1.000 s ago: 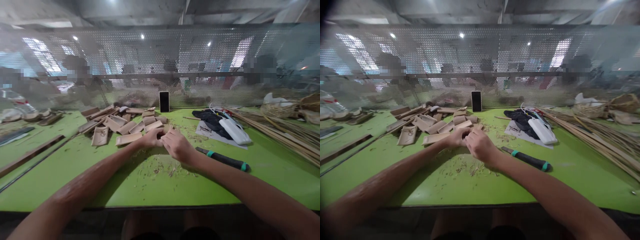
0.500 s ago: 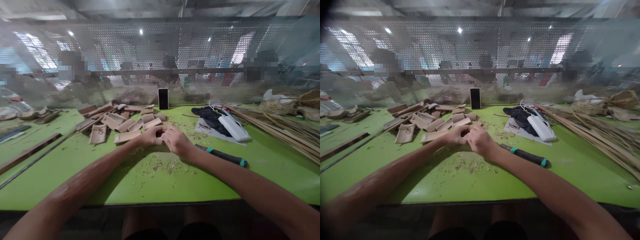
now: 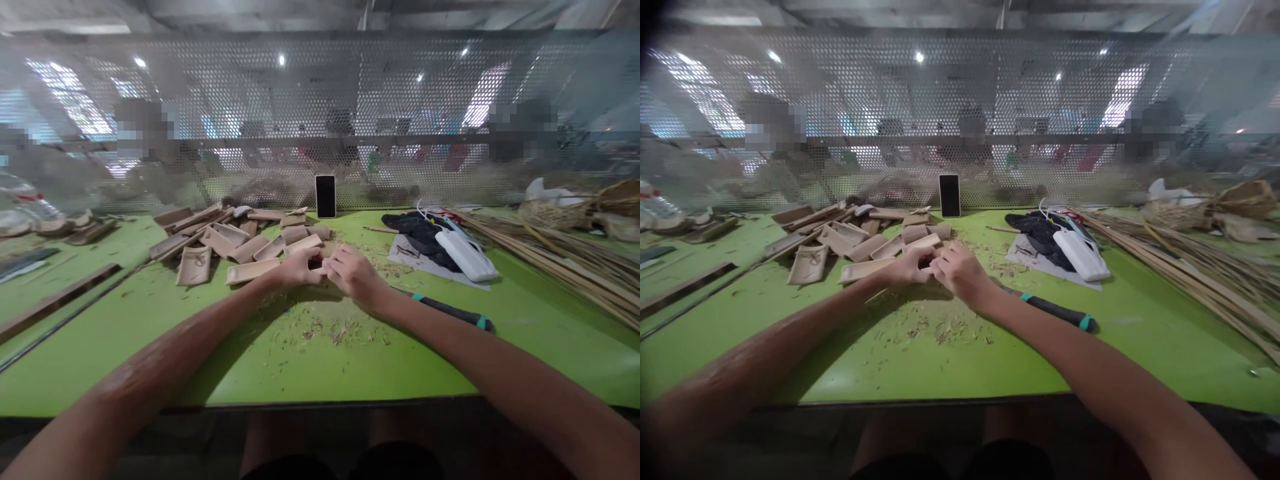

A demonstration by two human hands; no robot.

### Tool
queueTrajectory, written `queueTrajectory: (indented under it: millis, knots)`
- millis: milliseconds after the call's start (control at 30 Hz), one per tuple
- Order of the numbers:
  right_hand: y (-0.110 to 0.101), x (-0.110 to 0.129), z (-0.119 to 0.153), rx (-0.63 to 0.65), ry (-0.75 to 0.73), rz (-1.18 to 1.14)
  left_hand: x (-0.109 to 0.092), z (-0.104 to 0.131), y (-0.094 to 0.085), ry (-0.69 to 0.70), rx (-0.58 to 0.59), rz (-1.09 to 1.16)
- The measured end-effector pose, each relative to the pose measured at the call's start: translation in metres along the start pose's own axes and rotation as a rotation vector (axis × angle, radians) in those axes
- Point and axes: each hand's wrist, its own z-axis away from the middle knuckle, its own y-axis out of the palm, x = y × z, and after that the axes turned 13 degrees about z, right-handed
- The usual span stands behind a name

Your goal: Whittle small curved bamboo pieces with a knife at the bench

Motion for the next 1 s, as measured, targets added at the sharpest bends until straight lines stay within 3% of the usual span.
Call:
queueTrajectory:
  millis: [533, 1000]
  knots:
    - [-0.0052, 0.0007, -0.0025, 0.083, 0.056, 0.002, 0.0047, -0.0012, 0.0003, 0.048, 0.020, 0.022]
    - [-0.0028, -0.0010, -0.0035, 0.030, 0.062, 0.019, 0.0045, -0.0004, 0.0010, 0.064, 0.004, 0.025]
